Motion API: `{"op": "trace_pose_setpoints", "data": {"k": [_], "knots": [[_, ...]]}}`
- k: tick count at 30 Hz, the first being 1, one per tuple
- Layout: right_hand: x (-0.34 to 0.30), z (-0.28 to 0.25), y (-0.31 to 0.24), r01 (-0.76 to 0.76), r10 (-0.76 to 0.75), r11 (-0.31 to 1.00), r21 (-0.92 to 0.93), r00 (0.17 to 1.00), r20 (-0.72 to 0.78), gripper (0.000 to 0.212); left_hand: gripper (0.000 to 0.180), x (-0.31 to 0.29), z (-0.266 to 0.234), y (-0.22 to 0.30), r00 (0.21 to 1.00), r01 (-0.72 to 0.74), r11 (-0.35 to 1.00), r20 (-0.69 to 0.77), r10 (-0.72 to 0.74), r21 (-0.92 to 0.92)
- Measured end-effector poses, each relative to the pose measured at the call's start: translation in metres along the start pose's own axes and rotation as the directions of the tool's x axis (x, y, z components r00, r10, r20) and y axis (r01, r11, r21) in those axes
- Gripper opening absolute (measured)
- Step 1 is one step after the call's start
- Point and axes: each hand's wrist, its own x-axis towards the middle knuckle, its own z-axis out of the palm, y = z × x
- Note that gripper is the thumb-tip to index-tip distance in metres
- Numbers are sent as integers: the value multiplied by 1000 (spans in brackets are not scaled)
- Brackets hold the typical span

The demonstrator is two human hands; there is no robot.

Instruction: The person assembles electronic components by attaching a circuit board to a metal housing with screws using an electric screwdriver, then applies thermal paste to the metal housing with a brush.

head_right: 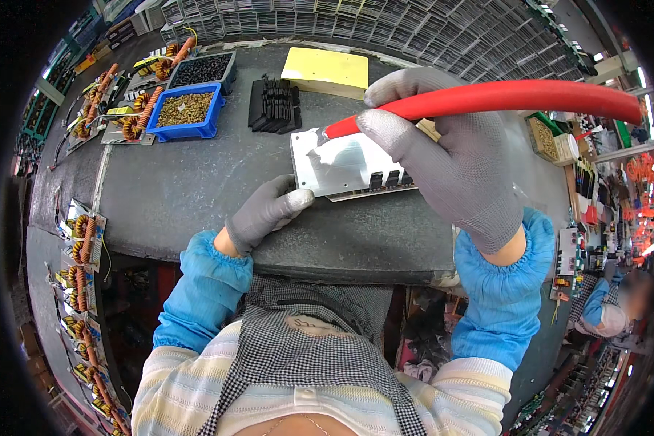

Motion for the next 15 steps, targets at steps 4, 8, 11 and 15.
{"op": "trace_pose_setpoints", "data": {"k": [4,8,11,15], "knots": [[1,-3,5,97,-99,987,-128,995,-6,19,104,2,1,-3,1000,-4,1000,-2,4,8],[-3,-11,5,15,-19,992,-123,999,-33,19,107,2,1,-7,999,-29,999,-21,30,26],[-5,-21,8,-43,36,985,-166,998,-44,19,109,3,1,-6,999,-28,999,-30,29,44],[-8,-28,16,-41,26,979,-201,997,-76,19,111,3,2,-7,999,3,999,-38,-1,41]]}}
